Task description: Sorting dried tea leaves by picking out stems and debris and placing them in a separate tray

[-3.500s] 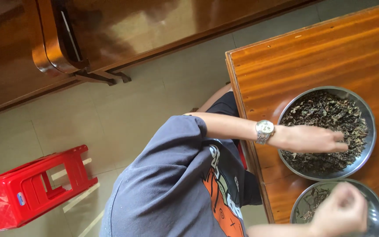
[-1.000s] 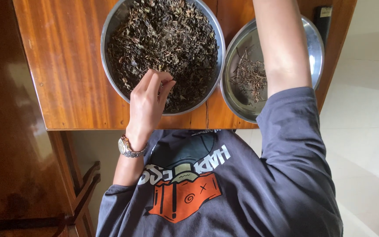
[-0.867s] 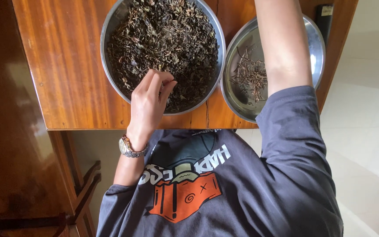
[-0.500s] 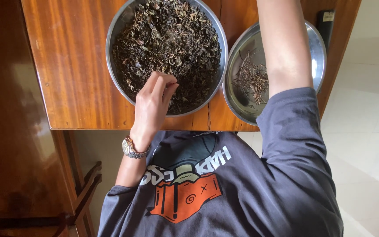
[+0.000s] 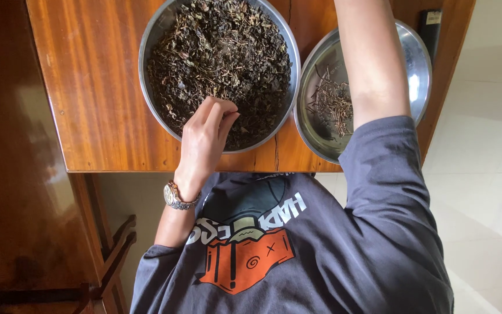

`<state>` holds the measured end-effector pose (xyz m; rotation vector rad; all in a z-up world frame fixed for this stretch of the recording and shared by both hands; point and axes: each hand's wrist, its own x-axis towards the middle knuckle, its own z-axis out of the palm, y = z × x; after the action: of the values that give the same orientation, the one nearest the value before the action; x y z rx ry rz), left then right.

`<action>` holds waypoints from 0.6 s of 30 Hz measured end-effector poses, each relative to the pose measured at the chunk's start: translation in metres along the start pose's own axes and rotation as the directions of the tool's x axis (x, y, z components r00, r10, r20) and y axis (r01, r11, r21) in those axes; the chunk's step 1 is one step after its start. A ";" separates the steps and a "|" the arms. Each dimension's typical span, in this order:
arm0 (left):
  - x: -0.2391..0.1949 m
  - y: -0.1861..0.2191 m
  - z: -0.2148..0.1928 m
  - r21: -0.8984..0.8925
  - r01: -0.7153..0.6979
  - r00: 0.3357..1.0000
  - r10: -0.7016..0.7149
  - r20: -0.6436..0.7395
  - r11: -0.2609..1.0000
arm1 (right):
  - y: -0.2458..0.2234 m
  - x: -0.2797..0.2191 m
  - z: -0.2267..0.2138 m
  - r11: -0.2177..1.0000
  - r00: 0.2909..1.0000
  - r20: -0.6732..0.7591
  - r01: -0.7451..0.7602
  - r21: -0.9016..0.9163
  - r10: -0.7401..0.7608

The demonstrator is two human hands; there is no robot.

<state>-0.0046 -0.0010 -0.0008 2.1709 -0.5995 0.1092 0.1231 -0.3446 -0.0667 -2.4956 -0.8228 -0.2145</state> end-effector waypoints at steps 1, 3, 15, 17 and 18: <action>0.000 0.001 0.001 -0.005 0.001 1.000 -0.001 0.003 1.000 | -0.001 -0.001 0.001 1.000 1.000 0.003 0.007 0.004 -0.007; -0.001 0.002 0.000 -0.008 0.007 1.000 -0.007 0.001 1.000 | -0.005 0.001 0.002 1.000 1.000 0.010 0.025 0.013 -0.025; 0.000 0.003 -0.001 -0.018 0.011 1.000 -0.011 0.012 1.000 | -0.025 0.004 0.009 0.993 0.994 0.032 0.103 0.063 -0.105; 0.001 0.005 -0.003 -0.030 0.015 1.000 -0.015 0.014 0.999 | -0.029 0.006 0.010 0.991 0.992 0.033 0.117 0.071 -0.120; 0.001 0.004 -0.002 -0.027 0.011 1.000 -0.011 0.012 1.000 | -0.040 0.038 0.002 0.989 0.991 0.031 0.125 0.073 -0.128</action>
<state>-0.0058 -0.0019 0.0036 2.1497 -0.5922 0.0816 0.1302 -0.2963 -0.0409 -2.3898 -0.9876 -0.1817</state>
